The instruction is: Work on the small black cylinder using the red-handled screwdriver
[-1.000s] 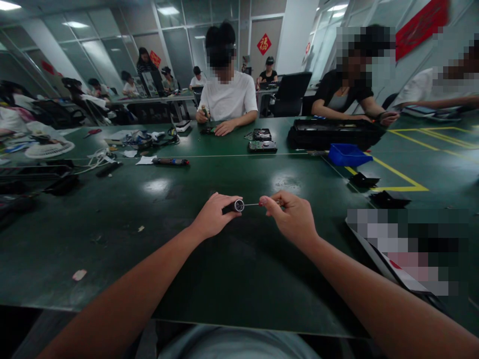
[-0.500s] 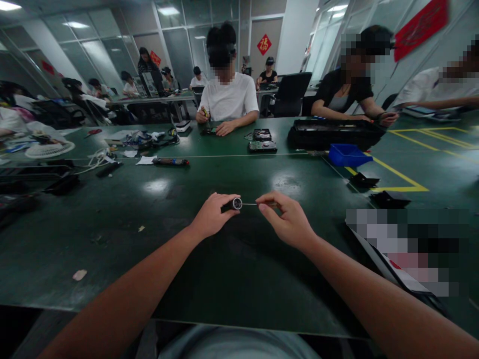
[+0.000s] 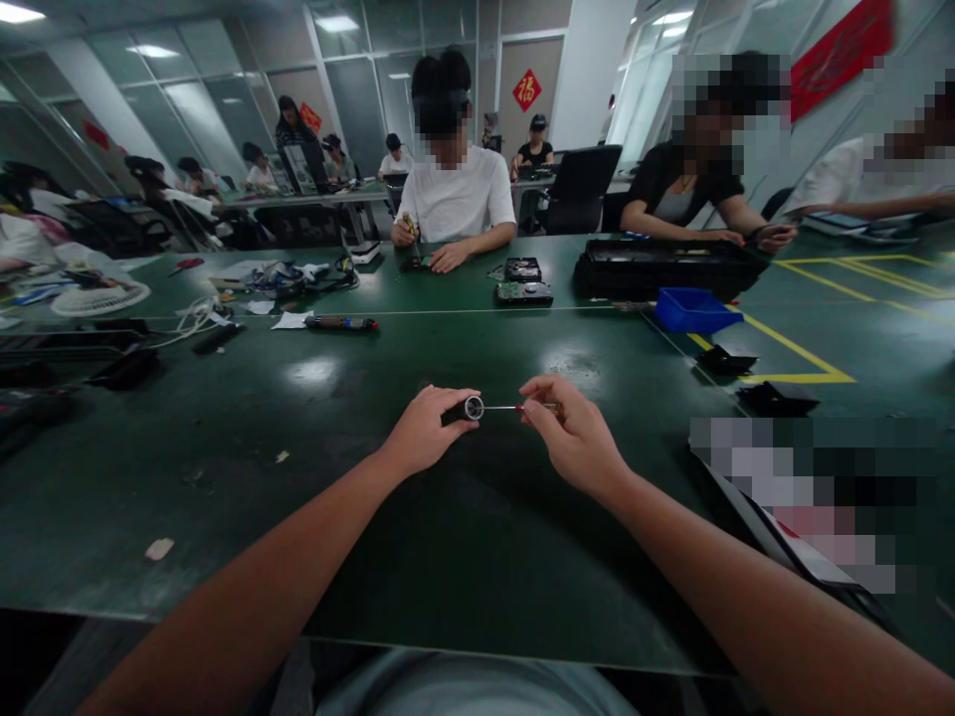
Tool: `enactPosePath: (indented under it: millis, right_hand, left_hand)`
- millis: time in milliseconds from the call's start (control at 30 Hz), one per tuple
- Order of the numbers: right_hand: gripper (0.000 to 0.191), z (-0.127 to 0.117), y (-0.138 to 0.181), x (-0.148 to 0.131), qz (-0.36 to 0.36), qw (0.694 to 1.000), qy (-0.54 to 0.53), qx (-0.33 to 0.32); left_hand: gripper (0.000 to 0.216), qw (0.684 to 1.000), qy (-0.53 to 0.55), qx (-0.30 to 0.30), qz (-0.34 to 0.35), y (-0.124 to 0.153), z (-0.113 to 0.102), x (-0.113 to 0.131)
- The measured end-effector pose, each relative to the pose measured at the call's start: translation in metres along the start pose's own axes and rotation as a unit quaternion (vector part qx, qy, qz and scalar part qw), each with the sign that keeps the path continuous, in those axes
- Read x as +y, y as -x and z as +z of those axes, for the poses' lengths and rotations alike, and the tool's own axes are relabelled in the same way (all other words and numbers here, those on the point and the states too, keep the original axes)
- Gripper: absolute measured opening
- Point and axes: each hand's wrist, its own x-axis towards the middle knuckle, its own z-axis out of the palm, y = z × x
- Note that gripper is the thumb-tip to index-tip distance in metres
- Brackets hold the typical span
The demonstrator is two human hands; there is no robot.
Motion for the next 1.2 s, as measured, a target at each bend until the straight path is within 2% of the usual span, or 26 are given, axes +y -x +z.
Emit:
enactPosePath:
  millis: [133,200,267,433,600,733,767,833,967,1200]
  right_hand:
    - [0.028,0.000,0.001,0.000,0.010,1.000,0.007,-0.011]
    - [0.023,0.002,0.001,0.000,0.023,1.000,-0.016,0.004]
    - [0.014,0.003,0.000,0.002,0.036,0.997,-0.071,0.024]
    - [0.020,0.009,-0.003,0.007,0.070,0.974,-0.210,0.053]
    - [0.029,0.014,-0.008,0.016,0.124,0.937,-0.313,0.088]
    - [0.031,0.011,-0.013,0.019,0.207,0.886,-0.413,0.039]
    - [0.031,0.010,-0.013,0.020,0.215,0.881,-0.419,0.034]
    - [0.030,0.010,-0.014,0.020,0.207,0.891,-0.401,0.048]
    - [0.028,0.012,-0.011,0.022,0.152,0.930,-0.317,0.106]
    - [0.026,0.011,-0.008,0.017,0.074,0.975,-0.187,0.090]
  left_hand:
    - [0.039,1.000,0.003,-0.001,0.008,0.000,0.001,-0.002]
    - [0.038,1.000,0.001,-0.002,0.001,0.000,0.001,-0.003]
    - [0.038,1.000,-0.001,0.001,-0.008,0.000,0.001,-0.002]
    - [0.038,1.000,-0.002,0.006,-0.010,0.000,-0.001,0.001]
    - [0.038,1.000,-0.013,-0.018,0.020,0.000,-0.004,0.004]
    - [0.038,0.998,-0.042,-0.014,0.034,-0.002,-0.006,0.001]
    - [0.038,0.998,-0.049,-0.013,0.031,-0.002,-0.006,0.001]
    - [0.038,0.998,-0.054,-0.014,0.020,-0.003,-0.006,0.000]
    - [0.039,0.999,-0.042,-0.013,-0.003,-0.003,-0.005,0.002]
    - [0.039,0.999,-0.037,-0.022,0.000,-0.002,-0.003,0.002]
